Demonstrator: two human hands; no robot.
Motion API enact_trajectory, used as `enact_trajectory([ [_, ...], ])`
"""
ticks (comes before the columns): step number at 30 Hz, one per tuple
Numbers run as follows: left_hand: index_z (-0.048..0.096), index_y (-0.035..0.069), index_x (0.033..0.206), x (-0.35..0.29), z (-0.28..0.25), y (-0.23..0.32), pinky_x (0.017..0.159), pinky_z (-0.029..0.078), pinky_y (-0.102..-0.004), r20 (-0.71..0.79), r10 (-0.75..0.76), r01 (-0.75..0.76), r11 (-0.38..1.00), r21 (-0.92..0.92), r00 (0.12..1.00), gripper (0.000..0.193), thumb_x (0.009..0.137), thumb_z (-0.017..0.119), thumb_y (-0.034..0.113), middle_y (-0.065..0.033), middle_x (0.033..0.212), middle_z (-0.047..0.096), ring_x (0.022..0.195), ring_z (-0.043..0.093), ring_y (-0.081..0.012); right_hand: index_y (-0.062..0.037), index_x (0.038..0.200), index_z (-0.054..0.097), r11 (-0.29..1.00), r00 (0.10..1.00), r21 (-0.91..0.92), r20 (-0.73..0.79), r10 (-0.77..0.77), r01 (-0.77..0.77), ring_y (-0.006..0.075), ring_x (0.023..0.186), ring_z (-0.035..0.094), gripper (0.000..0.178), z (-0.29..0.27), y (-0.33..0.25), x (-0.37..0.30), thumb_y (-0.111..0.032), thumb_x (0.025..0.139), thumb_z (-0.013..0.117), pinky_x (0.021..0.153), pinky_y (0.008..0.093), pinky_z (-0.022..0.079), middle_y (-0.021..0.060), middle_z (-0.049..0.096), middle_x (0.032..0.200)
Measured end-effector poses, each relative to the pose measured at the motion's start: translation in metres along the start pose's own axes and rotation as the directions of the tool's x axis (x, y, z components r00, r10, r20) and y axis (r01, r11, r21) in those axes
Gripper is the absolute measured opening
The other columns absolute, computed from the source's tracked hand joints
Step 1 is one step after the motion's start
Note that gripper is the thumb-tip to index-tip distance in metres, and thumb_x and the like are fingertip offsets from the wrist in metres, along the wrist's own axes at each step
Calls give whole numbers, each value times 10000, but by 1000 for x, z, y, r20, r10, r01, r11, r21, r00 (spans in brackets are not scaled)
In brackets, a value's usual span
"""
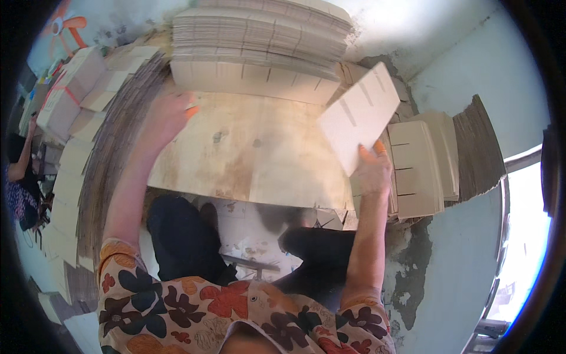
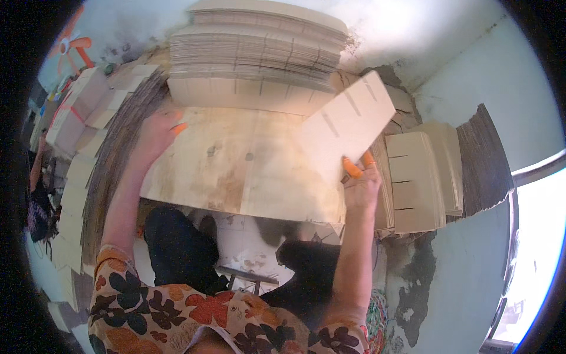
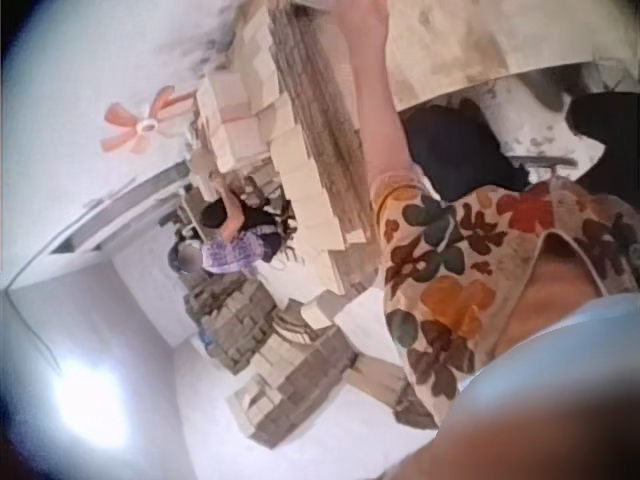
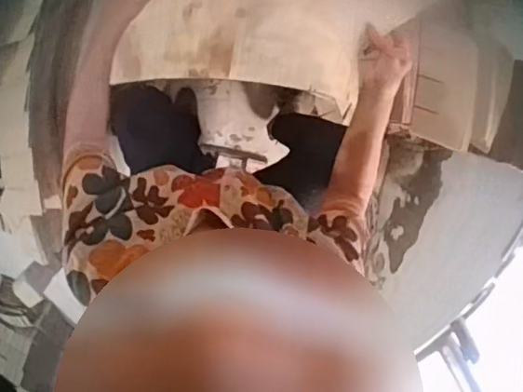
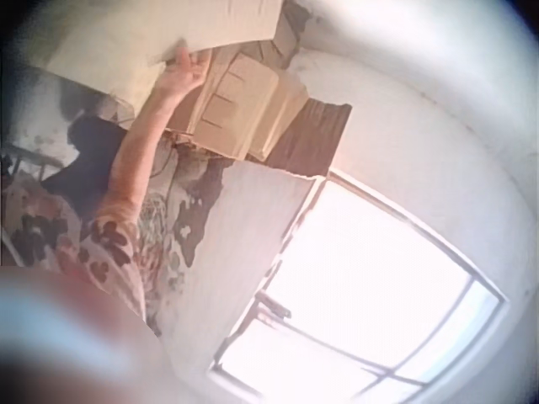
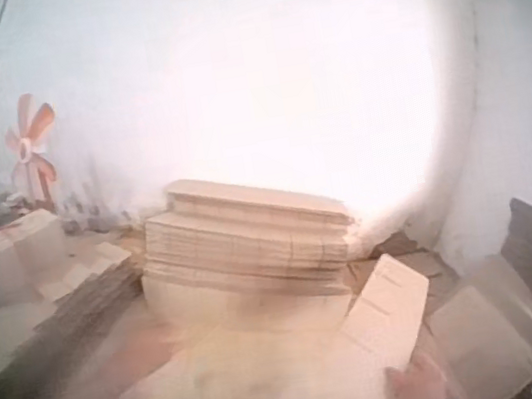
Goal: The person repeatedly picks up flat cardboard sheets, folds them along pre-scored lines into box-like dividers, and stacks them on a nearby pile. The process is continuous and repetitive, with no tools used.
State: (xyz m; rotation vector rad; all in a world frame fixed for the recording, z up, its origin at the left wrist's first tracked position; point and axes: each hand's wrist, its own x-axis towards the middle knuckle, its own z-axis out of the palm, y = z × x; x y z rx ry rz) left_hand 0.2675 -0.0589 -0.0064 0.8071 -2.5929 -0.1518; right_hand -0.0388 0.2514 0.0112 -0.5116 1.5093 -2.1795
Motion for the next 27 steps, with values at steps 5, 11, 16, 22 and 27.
enact_trajectory([
  [5,551,19,909,95,94,47,773,468,-432,-133,172,-192,968,-159,976,247,790,682,190,-150,920,614,938,560,-334,101,1226,463,928,929,-234,-161,-333,291,128,865,579,462,10,2,19,70,800,639,756,242,463,102,615,993],
  [11,517,10,993,176,162,100,828,436,-412,-172,293,-321,932,-169,941,373,736,743,157,-138,968,572,959,509,-320,46,1133,531,635,924,-768,-177,-339,87,89,747,593,330,22,24,33,-23,840,667,674,204,479,73,656,941],
  [16,525,21,1024,211,202,122,878,420,-411,-112,256,-265,961,-75,960,403,725,752,168,-132,997,577,1016,496,-295,33,1083,573,517,891,-832,-65,-450,201,108,729,610,284,14,35,46,-55,837,683,662,233,494,107,665,1019],
  [22,568,30,959,234,224,121,846,449,-389,-83,233,-233,972,13,969,302,703,715,93,-105,977,602,1011,516,-260,23,1090,569,425,863,-864,21,-505,270,120,697,604,285,-3,48,56,-63,843,682,631,231,491,108,663,1027],
  [27,583,73,859,237,216,121,771,497,-374,-37,277,-275,960,49,960,155,726,657,96,-62,885,614,957,551,-248,13,1112,561,398,869,-880,30,-493,257,115,706,609,296,0,43,52,-33,842,675,629,225,489,112,658,1026],
])
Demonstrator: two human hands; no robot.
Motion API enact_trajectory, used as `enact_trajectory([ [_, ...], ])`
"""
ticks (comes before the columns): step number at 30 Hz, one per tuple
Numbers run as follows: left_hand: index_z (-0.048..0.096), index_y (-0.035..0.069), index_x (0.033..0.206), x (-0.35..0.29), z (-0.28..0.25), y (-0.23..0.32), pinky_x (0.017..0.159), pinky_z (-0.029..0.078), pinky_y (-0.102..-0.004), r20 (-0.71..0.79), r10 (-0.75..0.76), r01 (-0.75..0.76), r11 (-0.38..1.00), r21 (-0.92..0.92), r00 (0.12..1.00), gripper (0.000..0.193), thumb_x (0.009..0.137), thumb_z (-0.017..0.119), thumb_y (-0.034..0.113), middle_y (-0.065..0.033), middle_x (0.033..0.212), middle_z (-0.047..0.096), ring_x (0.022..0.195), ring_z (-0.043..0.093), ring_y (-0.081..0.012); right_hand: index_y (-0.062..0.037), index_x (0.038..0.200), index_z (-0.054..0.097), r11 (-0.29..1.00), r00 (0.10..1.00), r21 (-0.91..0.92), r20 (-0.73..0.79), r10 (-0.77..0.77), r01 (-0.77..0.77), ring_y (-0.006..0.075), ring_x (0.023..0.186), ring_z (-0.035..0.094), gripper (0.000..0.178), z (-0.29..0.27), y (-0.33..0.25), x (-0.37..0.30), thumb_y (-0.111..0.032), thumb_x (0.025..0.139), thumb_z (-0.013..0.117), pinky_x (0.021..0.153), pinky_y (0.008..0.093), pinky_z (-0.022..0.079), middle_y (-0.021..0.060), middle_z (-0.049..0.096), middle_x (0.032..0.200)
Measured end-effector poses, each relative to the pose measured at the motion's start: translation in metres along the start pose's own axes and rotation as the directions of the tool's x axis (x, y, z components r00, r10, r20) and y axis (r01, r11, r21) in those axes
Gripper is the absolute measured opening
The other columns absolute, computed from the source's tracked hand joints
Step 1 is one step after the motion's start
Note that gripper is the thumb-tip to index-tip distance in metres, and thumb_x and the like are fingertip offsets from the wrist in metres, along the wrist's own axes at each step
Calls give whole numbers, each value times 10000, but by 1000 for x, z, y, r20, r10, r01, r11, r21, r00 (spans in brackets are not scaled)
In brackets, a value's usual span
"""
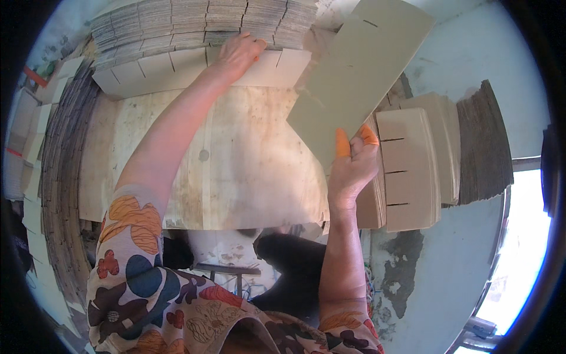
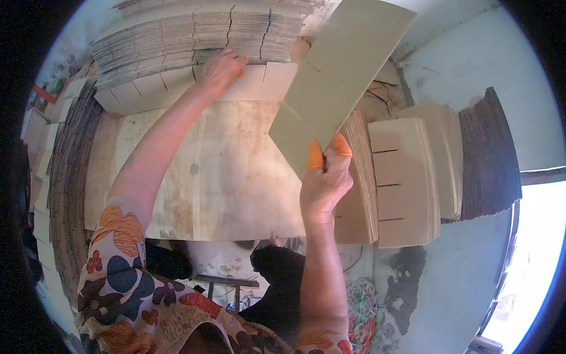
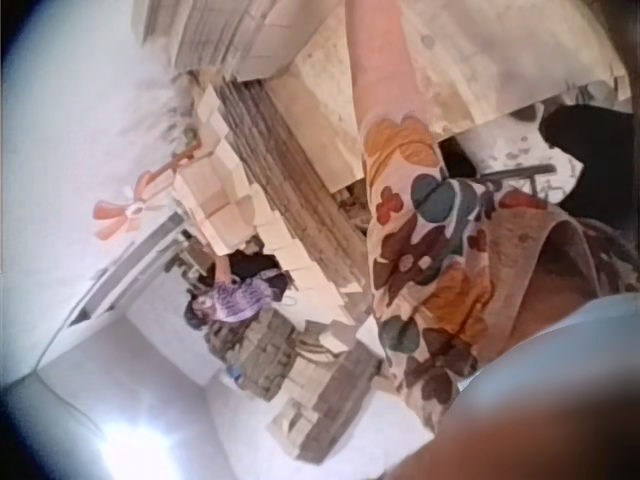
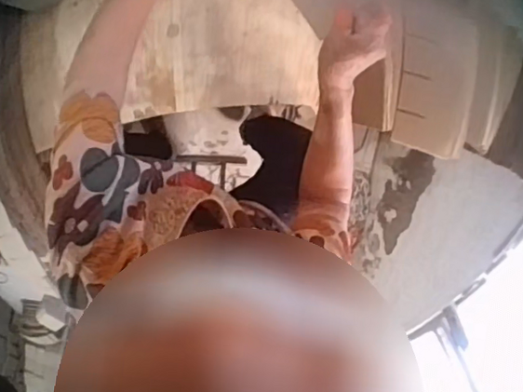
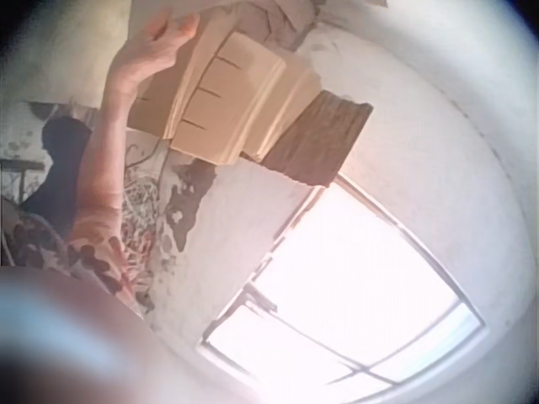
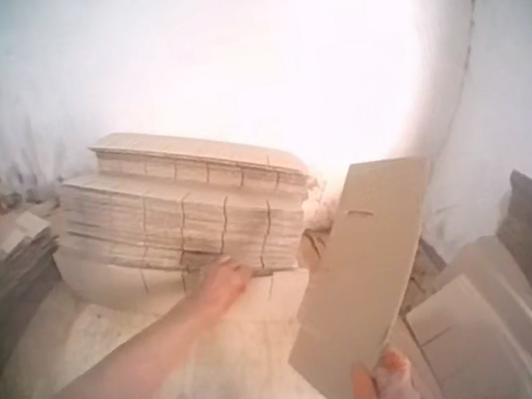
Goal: The person repeatedly picks up flat cardboard sheets, folds them along pre-scored lines into box-like dividers, and stacks them on a nearby pile. The process is continuous and repetitive, with no tools used.
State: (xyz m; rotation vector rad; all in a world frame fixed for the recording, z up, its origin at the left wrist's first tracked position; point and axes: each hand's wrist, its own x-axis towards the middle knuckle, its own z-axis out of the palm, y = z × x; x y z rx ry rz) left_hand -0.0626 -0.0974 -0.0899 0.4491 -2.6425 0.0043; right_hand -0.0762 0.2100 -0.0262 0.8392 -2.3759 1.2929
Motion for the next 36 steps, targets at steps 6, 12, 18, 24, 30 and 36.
enact_trajectory([
  [6,570,78,857,-20,-13,9,687,509,-364,-60,87,-94,986,-141,994,121,743,608,71,-57,802,604,851,592,-244,-19,1217,520,981,981,-36,-36,-190,188,127,609,558,410,4,-2,-4,-14,837,675,576,228,473,92,662,910],
  [12,565,32,850,-56,-32,44,639,507,-353,-134,379,-392,915,-90,916,159,699,606,4,-78,760,594,807,599,-241,-64,1305,475,974,978,-89,23,-205,206,194,519,569,489,1,-4,-9,1,851,644,515,271,472,102,603,664],
  [18,558,28,822,-67,-62,72,647,508,-336,-107,436,-448,879,-162,894,146,684,598,2,-76,757,571,793,582,-225,-78,1342,429,963,979,-188,107,-175,192,266,479,542,524,4,-1,-12,-53,864,641,463,336,452,120,551,600],
  [24,553,18,798,-86,-88,99,649,505,-312,-178,534,-555,826,-95,826,124,686,605,38,-65,748,538,780,543,-205,-73,1338,428,954,972,-232,179,-149,189,281,474,545,517,3,-2,-14,-67,865,635,446,369,445,120,534,573],
  [30,557,5,809,-85,-92,86,657,507,-299,-192,501,-512,859,-11,844,137,689,612,44,-68,745,538,780,542,-196,-70,1346,425,946,949,-180,216,-228,269,272,451,525,528,-1,-7,-15,-52,861,633,431,373,429,124,519,552],
  [36,569,-4,833,-95,-91,103,680,512,-308,-147,490,-510,845,-160,859,153,688,600,32,-77,761,545,786,549,-200,-73,1361,411,954,956,-157,188,-226,257,286,440,497,562,-1,0,-15,-27,848,636,426,377,421,135,513,559],
])
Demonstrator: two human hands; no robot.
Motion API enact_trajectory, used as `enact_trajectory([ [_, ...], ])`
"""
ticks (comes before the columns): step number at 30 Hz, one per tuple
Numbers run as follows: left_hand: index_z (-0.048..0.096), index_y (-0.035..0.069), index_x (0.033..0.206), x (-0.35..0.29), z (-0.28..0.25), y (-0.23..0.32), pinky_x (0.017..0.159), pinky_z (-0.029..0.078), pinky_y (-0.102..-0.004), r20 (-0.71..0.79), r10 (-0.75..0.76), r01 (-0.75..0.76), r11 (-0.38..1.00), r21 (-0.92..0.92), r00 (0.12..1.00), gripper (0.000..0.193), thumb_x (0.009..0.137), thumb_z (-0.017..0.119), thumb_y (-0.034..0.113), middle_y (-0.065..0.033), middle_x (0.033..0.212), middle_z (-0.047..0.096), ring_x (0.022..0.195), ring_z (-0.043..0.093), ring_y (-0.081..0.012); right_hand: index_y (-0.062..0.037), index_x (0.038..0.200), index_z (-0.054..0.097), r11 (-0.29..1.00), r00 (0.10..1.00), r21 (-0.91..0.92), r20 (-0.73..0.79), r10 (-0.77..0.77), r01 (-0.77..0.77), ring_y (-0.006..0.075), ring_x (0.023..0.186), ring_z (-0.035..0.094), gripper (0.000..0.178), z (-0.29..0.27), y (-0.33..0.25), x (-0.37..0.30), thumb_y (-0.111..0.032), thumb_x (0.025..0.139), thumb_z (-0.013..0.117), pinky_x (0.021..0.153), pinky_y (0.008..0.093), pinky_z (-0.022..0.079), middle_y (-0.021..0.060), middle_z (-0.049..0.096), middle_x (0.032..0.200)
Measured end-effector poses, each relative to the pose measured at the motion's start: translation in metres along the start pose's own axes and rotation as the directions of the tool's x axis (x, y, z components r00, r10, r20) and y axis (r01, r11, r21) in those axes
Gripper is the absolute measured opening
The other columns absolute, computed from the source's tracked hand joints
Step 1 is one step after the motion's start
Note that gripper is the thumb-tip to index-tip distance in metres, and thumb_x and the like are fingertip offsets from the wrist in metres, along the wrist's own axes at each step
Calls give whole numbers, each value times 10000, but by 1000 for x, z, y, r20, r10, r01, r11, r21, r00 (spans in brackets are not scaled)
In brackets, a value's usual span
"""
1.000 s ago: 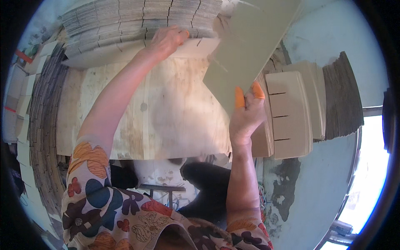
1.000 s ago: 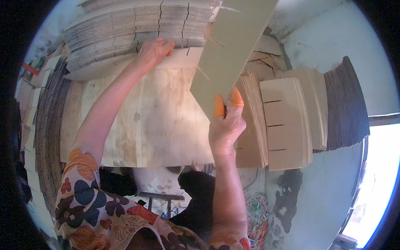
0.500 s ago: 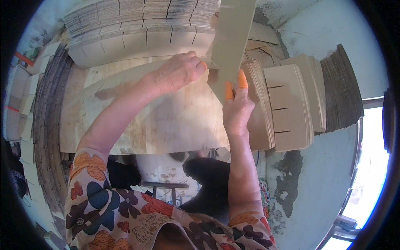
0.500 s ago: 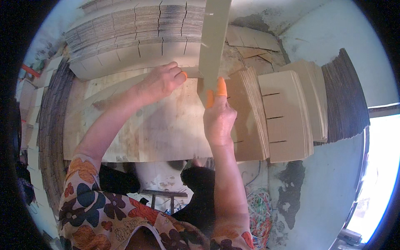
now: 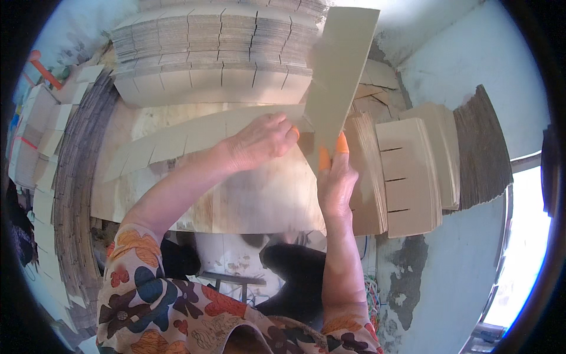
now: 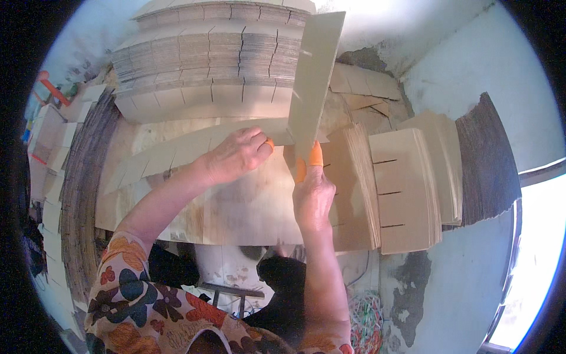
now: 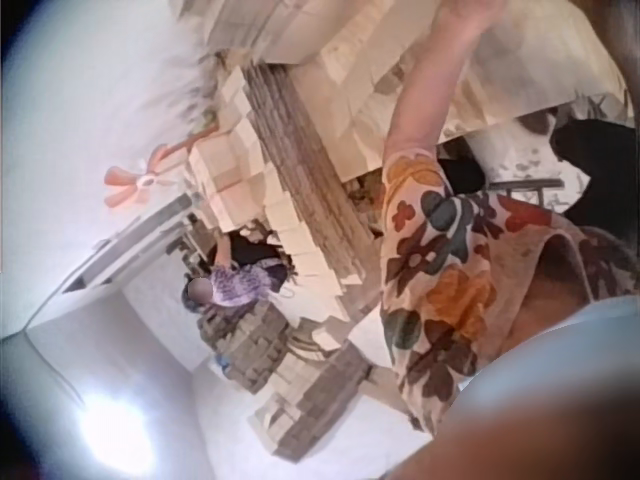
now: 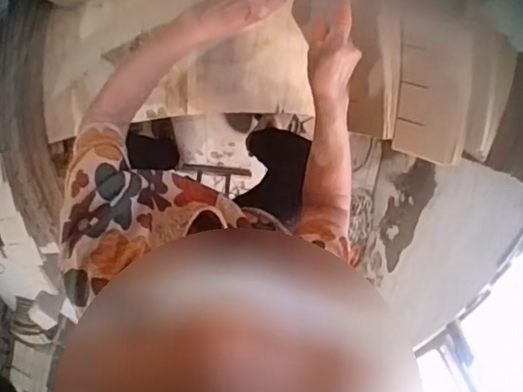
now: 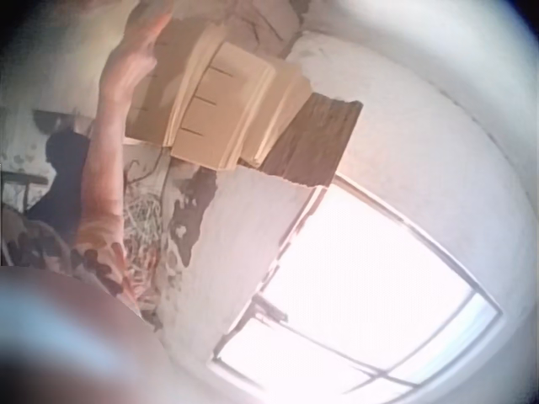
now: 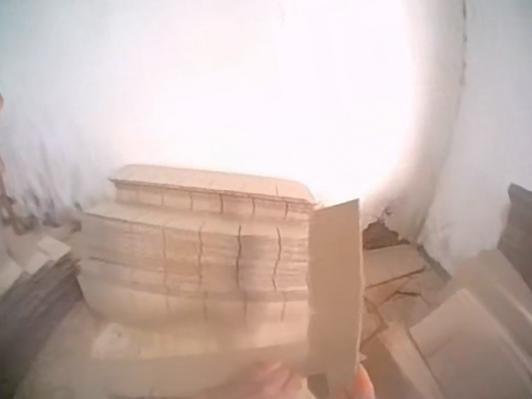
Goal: The person repeatedly picks up flat cardboard sheets, folds them along pre-scored lines into box-like dividers, and stacks them on a nearby pile. The process is continuous and repetitive, with no tools used.
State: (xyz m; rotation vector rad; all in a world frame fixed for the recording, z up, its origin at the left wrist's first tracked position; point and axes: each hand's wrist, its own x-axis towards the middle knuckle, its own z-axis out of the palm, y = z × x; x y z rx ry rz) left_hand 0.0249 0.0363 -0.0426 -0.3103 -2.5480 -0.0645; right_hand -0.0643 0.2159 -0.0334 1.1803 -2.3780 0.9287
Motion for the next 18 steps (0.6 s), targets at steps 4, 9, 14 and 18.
enact_trajectory([
  [4,570,-6,835,-6,0,-6,691,514,-302,-73,-36,39,998,46,997,165,676,598,29,-80,776,548,790,549,-204,-69,1367,405,1000,999,-23,32,17,-17,287,436,495,574,-4,-2,-2,-31,845,641,431,375,426,133,506,547],
  [9,567,-3,820,-10,-2,-12,671,510,-296,-106,-25,33,997,71,994,164,661,598,24,-80,783,552,778,541,-208,-53,1363,404,999,999,0,35,38,-38,289,438,499,571,-7,-1,-1,-43,845,643,436,371,431,128,510,543],
  [14,562,2,798,-6,-6,-4,651,504,-296,-99,-26,29,999,25,995,155,651,605,23,-79,778,547,763,532,-205,-45,1338,432,999,998,33,60,25,-27,286,440,506,533,-1,-3,-4,-46,847,639,437,371,437,120,518,546],
  [18,560,-1,803,-4,-5,3,647,499,-296,-61,-23,24,1000,15,998,162,650,609,23,-79,769,538,755,527,-205,-42,1311,461,1000,999,-1,35,14,-13,286,447,520,493,2,-4,-3,-42,848,631,438,373,444,119,525,547],
])
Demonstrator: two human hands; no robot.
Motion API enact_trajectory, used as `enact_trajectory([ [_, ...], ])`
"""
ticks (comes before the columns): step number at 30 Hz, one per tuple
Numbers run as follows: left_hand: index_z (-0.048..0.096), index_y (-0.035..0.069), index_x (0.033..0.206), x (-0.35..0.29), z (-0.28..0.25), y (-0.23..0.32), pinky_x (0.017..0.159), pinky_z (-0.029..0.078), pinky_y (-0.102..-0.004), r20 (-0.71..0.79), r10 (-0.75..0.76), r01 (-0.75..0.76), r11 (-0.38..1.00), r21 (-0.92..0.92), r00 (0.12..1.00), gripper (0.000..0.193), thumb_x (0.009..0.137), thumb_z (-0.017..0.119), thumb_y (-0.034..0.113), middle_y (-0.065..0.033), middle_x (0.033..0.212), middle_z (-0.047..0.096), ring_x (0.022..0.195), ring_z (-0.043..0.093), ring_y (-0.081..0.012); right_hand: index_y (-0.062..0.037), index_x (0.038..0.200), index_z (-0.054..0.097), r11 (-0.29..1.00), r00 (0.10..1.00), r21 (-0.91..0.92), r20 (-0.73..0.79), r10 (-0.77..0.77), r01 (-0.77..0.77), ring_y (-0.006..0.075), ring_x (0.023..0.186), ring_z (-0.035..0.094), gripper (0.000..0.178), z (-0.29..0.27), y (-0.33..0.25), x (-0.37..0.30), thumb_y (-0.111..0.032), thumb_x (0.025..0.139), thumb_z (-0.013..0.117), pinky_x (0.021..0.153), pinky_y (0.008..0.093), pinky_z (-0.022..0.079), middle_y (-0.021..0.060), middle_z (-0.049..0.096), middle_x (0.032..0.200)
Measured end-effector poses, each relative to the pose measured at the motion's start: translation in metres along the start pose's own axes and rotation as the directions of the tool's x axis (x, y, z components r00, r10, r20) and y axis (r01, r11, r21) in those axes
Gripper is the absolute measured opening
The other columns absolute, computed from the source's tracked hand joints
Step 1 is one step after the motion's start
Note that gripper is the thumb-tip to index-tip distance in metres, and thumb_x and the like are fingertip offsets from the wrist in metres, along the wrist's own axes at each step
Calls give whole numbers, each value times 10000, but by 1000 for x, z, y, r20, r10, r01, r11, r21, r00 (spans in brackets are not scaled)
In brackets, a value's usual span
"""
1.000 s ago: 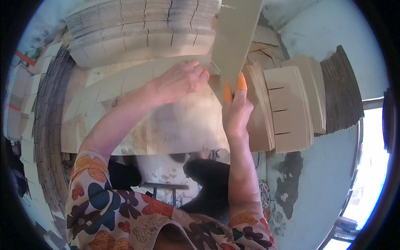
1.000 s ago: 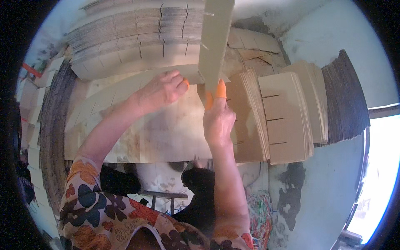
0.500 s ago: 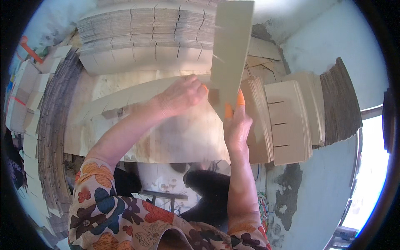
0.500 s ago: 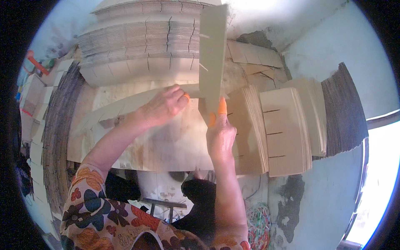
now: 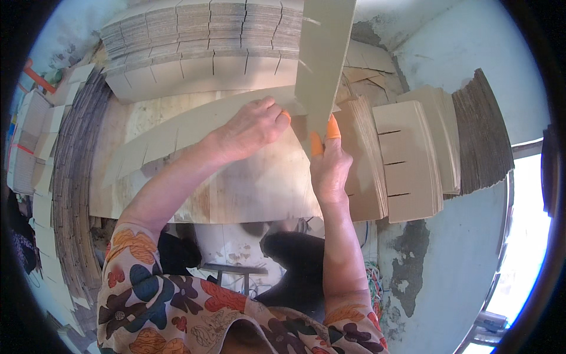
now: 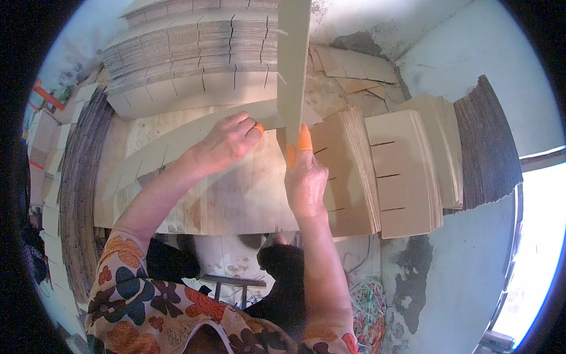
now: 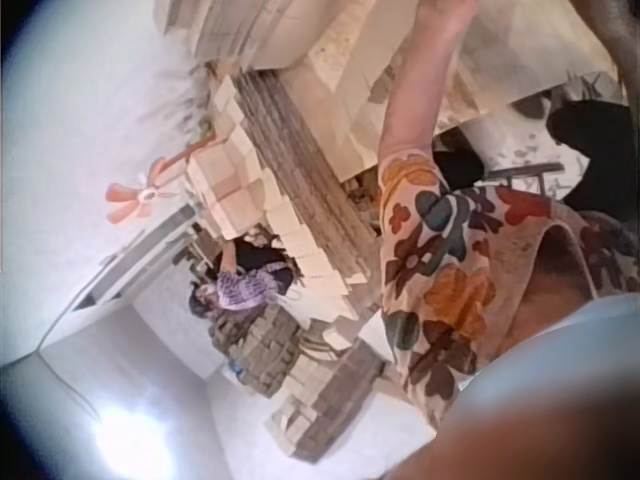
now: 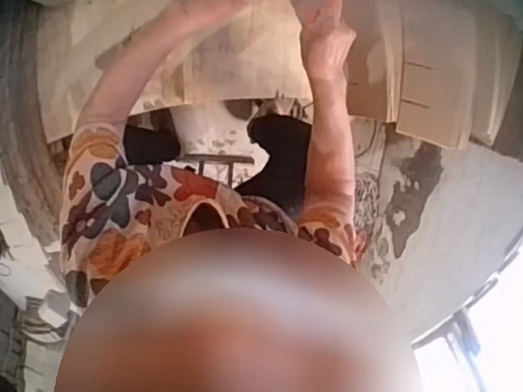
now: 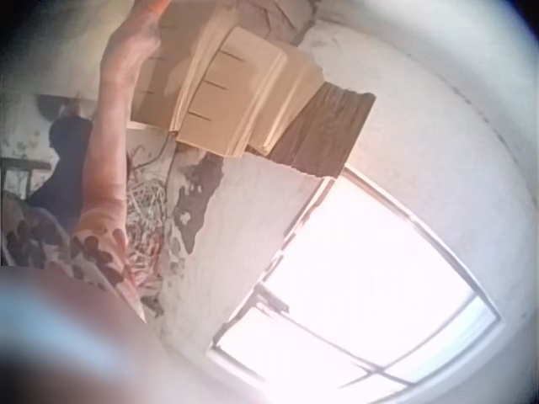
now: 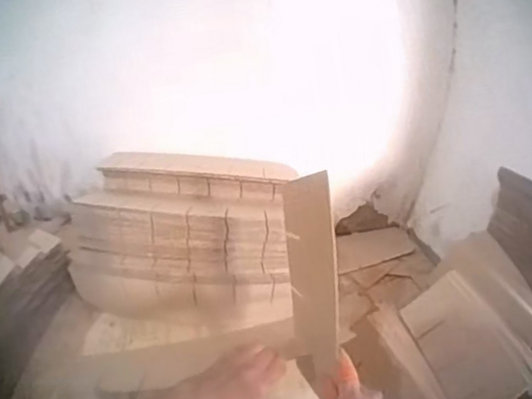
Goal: The person repeatedly picks up flat cardboard sheets, folds them along pre-scored lines into box-like dividers, and stacks them on a nearby pile. The process is continuous and repetitive, with no tools used.
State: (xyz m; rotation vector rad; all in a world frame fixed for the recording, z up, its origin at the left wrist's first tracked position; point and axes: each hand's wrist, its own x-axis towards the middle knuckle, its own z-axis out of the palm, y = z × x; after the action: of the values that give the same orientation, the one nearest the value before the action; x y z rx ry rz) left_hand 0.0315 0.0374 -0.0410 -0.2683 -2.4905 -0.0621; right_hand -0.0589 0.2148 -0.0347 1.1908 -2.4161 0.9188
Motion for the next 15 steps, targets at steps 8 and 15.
enact_trajectory([
  [8,550,7,800,-4,-1,-7,658,500,-293,-2,6,-6,999,39,1000,159,656,609,34,-79,767,541,764,533,-202,-52,1309,466,999,999,-3,-5,38,-38,292,447,522,502,-3,-2,2,-42,838,640,436,375,442,119,518,539],
  [15,580,-14,848,-6,-1,3,693,511,-305,83,-18,17,1000,14,996,198,656,607,26,-88,783,559,780,553,-210,-68,1293,482,1000,1000,26,-3,9,-9,293,433,510,490,5,-1,-2,-35,834,647,439,377,438,115,504,523],
])
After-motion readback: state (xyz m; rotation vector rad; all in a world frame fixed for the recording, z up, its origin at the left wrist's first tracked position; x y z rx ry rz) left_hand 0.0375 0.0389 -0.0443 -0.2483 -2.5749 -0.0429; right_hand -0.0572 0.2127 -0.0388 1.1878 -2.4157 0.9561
